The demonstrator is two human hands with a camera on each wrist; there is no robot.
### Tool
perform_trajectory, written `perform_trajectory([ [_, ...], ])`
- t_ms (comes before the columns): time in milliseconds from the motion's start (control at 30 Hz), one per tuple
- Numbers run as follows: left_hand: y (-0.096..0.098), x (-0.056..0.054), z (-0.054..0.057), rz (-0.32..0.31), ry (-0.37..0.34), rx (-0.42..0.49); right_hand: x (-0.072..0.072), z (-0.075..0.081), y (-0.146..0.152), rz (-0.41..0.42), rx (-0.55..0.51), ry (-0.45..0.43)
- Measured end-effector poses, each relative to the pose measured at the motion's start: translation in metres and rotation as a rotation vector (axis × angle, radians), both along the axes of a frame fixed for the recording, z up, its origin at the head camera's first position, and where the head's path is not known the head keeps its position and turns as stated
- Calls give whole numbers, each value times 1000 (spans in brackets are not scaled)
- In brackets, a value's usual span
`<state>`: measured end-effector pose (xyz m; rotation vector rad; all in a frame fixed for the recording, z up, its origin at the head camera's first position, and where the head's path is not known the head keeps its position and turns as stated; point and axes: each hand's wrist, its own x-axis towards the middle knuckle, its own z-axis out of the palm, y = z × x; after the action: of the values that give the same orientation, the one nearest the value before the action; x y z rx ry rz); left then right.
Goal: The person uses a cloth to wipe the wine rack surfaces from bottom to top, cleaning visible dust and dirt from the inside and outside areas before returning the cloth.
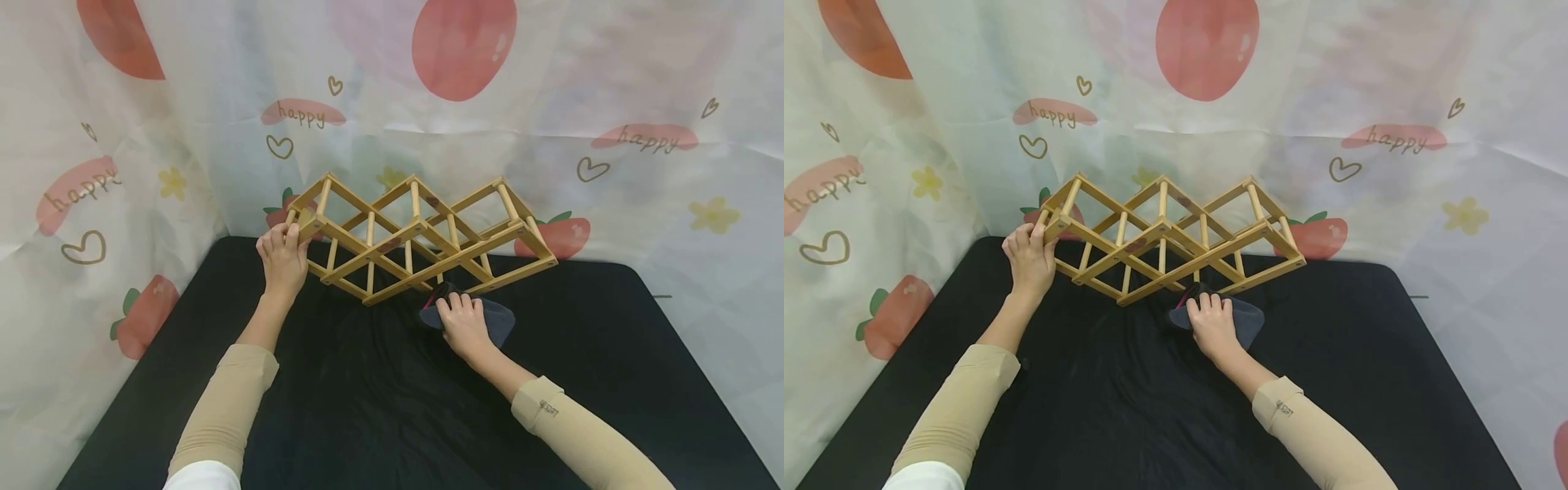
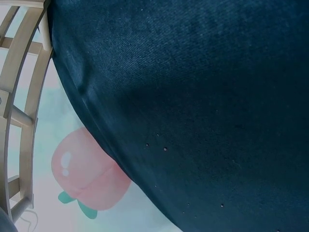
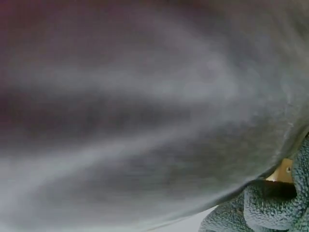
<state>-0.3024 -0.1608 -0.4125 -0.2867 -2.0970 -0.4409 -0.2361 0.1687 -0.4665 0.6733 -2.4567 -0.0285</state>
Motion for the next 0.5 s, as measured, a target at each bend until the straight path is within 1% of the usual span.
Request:
perform_trajectory([
  [100, 0, 1, 0, 2, -3, 0, 4, 1, 5, -15, 8, -33],
  [200, 0, 0, -1, 1, -10, 0, 4, 1, 7, -7, -5, -33],
  [300, -1, 0, -2, -5, -11, 7, 1, 1, 4, 14, -29, -6],
  [500, -1, -3, -3, -14, 4, 16, -6, 5, -13, 97, -90, 73],
])
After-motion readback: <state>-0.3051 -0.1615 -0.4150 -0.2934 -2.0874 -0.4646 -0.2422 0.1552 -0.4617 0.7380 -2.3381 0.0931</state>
